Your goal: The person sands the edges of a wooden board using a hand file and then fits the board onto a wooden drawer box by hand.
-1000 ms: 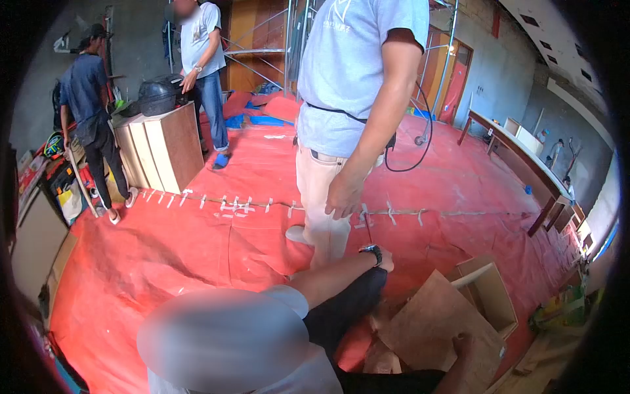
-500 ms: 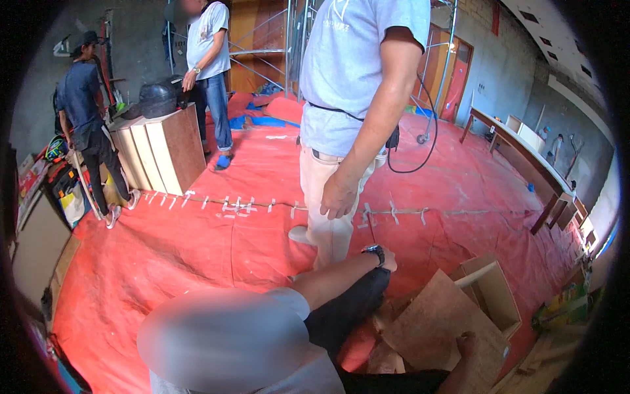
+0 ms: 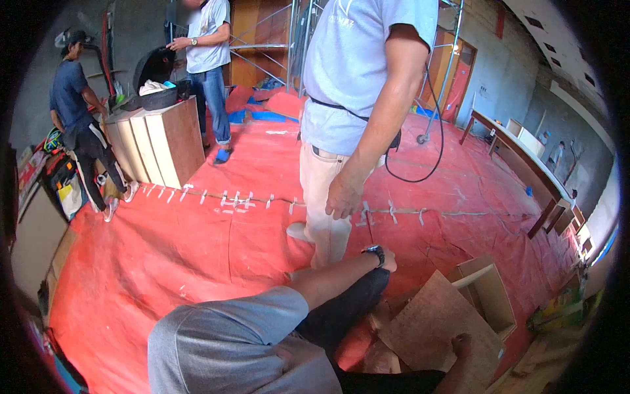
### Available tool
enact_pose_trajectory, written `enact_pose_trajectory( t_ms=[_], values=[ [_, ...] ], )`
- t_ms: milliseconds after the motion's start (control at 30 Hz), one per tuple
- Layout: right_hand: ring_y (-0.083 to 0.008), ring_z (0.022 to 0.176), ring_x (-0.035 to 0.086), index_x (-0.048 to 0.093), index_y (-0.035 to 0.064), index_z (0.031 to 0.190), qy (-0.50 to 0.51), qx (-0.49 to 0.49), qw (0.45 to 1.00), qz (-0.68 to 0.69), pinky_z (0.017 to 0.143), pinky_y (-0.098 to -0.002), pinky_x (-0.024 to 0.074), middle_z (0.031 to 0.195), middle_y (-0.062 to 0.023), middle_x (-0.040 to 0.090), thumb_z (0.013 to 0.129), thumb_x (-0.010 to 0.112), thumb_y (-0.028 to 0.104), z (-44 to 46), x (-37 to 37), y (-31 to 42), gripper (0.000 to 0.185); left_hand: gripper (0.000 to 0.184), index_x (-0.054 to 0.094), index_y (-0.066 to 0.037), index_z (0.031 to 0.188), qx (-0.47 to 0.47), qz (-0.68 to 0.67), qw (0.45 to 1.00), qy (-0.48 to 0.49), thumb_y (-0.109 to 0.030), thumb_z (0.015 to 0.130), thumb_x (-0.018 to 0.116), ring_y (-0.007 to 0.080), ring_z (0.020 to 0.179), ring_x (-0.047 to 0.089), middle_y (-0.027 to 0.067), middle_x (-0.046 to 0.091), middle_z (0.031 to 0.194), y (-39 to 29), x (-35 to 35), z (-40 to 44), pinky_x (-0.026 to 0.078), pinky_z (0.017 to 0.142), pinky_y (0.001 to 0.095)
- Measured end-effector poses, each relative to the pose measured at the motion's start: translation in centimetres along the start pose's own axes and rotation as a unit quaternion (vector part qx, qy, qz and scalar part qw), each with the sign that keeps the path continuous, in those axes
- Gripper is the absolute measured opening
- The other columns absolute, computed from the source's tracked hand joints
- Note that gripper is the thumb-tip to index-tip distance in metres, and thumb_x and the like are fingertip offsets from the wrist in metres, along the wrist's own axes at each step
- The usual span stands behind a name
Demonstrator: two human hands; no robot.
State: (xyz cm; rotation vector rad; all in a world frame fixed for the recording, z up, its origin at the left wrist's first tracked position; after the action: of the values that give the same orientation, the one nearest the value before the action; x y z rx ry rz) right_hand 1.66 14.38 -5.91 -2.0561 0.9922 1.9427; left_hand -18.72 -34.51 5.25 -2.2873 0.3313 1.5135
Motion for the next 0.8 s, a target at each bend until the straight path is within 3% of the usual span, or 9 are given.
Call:
enact_pose_trajectory(
  t_ms=[33, 233, 433, 633, 800],
  values=[
    [-0.0325, 0.109, 0.065, 0.068, 0.0045, 0.113, 0.018, 0.030, 0.999, 0.007, 0.094, -0.0454, 0.0546, 0.122, -0.0167, 0.063, 0.084, 0.075, 0.023, -0.9, -0.6, 0.7, 0.035, 0.060, 0.069, -0.004, 0.129, 0.000, -0.009, 1.000, 0.005, -0.029, 0.077, 0.055, 0.0485, 0.114, 0.066, 0.0212, 0.068, 0.130, 0.0, -0.2, -0.4, 0.052, 0.087, 0.0731],
    [-0.0318, 0.098, 0.068, 0.067, 0.0021, 0.113, 0.013, 0.000, 1.000, -0.007, 0.084, -0.0455, 0.0583, 0.121, -0.0169, 0.064, 0.083, 0.076, 0.022, -0.8, -0.7, 0.9, 0.038, 0.058, 0.071, -0.001, 0.124, 0.016, -0.005, 1.000, -0.006, -0.029, 0.076, 0.055, 0.0522, 0.108, 0.068, 0.0229, 0.069, 0.127, -0.5, 0.0, -0.4, 0.052, 0.078, 0.0765],
    [-0.0300, 0.089, 0.070, 0.067, -0.0005, 0.109, 0.010, -0.050, 0.999, -0.001, 0.078, -0.0450, 0.0590, 0.106, -0.0194, 0.067, 0.080, 0.078, 0.022, -0.4, -0.8, 0.8, 0.038, 0.057, 0.073, -0.002, 0.121, -0.013, 0.009, 1.000, -0.016, -0.028, 0.075, 0.055, 0.0530, 0.103, 0.069, 0.0238, 0.071, 0.121, -0.4, 0.5, 0.8, 0.053, 0.076, 0.0761],
    [-0.0260, 0.069, 0.069, 0.069, 0.0000, 0.106, -0.005, -0.003, 0.999, 0.038, 0.061, -0.0400, 0.0577, 0.094, -0.0158, 0.068, 0.083, 0.077, 0.018, -3.0, -2.1, 2.9, 0.030, 0.056, 0.074, 0.000, 0.118, 0.004, -0.007, 1.000, -0.029, -0.028, 0.073, 0.056, 0.0528, 0.102, 0.069, 0.0257, 0.072, 0.119, -0.2, 0.5, 0.9, 0.054, 0.075, 0.0754],
    [-0.0233, 0.061, 0.069, 0.069, -0.0010, 0.106, 0.035, -0.024, 0.998, 0.056, 0.052, -0.0378, 0.0549, 0.083, -0.0164, 0.071, 0.085, 0.076, 0.017, -2.5, -2.0, 2.5, 0.029, 0.056, 0.072, -0.001, 0.122, 0.029, 0.015, 0.999, -0.004, -0.030, 0.077, 0.055, 0.0456, 0.110, 0.069, 0.0229, 0.071, 0.124, -0.3, 0.3, 0.8, 0.055, 0.083, 0.0701]
  ],
)
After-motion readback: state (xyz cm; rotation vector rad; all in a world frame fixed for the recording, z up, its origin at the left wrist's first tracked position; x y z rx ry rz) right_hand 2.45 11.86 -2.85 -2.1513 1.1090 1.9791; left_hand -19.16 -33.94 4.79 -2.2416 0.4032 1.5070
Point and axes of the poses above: each hand's wrist, its own z-axis towards the middle knuckle, its own x-axis out of the palm, y = z × x, the point moved 5 cm from there along z, towards the middle knuckle
